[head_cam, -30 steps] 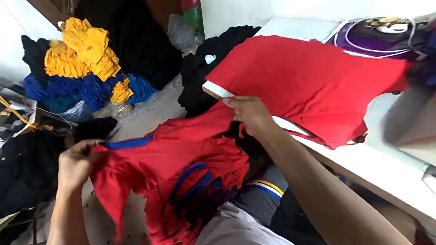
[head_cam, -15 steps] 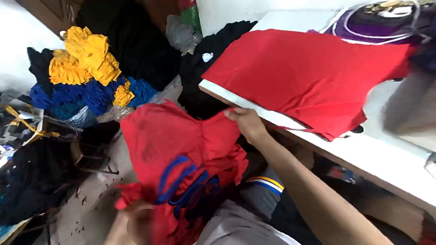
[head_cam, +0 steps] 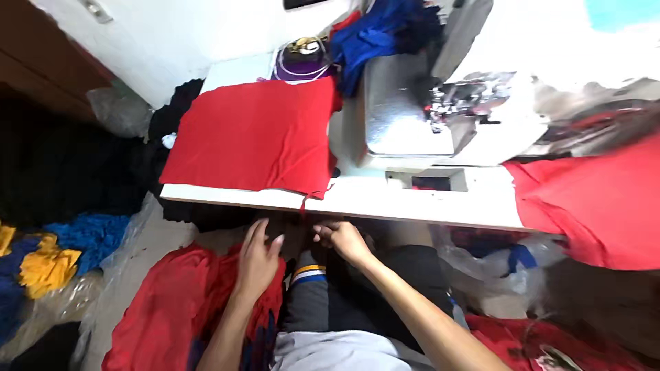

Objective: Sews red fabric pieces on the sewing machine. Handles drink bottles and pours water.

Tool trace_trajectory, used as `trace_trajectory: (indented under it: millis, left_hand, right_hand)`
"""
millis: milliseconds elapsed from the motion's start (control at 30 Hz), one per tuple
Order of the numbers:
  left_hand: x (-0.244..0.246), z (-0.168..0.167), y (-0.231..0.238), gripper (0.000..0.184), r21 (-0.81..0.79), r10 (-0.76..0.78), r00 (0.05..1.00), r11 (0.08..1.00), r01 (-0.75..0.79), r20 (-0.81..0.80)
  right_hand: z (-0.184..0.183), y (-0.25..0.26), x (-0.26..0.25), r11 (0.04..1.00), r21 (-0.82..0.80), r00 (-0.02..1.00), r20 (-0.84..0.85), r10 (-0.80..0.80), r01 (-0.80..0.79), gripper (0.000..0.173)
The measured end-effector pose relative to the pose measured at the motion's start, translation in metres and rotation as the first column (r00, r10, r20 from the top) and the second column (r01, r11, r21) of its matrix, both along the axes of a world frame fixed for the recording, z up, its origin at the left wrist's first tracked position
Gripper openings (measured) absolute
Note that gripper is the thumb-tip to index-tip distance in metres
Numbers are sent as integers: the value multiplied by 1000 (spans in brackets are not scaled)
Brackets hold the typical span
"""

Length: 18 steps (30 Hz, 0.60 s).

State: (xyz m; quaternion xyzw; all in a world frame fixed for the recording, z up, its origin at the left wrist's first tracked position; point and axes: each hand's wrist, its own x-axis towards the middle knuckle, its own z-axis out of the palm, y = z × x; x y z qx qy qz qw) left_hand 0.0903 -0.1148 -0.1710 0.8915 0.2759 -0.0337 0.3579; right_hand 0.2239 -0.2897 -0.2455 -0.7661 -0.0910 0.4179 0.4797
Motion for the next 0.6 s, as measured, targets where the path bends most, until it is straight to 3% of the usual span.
trace_trajectory:
  millis: [33, 100, 133, 167, 200, 267, 333, 400, 433, 500, 533, 600]
  left_hand:
    - [29, -12, -14, 56, -192, 59, 998, 980, -57, 5]
    - [66, -36, -46, 37, -585, 237, 971, 792, -174, 32]
    - [73, -44, -60, 29, -684, 277, 959, 710, -168, 52]
    - [72, -49, -74, 25, -697, 289, 951, 705, -131, 114]
    - [65, -51, -86, 27, -633, 260, 944, 770, -77, 202]
    - [52, -41, -106, 27, -407, 83, 928, 910, 78, 364]
    - [43, -12, -131, 24, -355, -150, 906, 885, 302, 396]
    - [47, 16, -157, 20, -503, -353, 864, 707, 498, 359]
    - [53, 24, -168, 20, -590, -434, 830, 586, 556, 351]
    - [72, 34, -186, 23, -709, -526, 783, 408, 575, 331]
    - [82, 38, -193, 25, -739, -551, 779, 381, 555, 300]
    - [96, 41, -207, 28, -681, -605, 761, 456, 573, 234]
  right_hand:
    - [1, -8, -2, 1000, 6, 1000, -2, 4, -4, 27]
    - [1, -26, -8, 999, 37, 999, 12, 34, -34, 28]
    - [2, -38, -12, 998, 44, 999, 36, 39, -41, 29]
    - [2, -51, -15, 998, 52, 997, 69, 27, -31, 30]
    - [4, -66, -21, 997, 75, 994, 113, -3, -5, 32]
    - [9, -93, -34, 978, 197, 966, 235, -113, 66, 66]
    - [14, -113, -47, 911, 404, 911, 338, -236, 87, 97]
    - [21, -131, -57, 779, 626, 875, 358, -326, 34, 86]
    - [23, -142, -63, 716, 697, 865, 335, -375, 40, 70]
    - [28, -173, -71, 713, 685, 859, 269, -436, 148, 21]
    - [30, -193, -68, 754, 632, 881, 238, -410, 180, 10]
    - [37, -235, -48, 860, 427, 922, 130, -366, 280, 14]
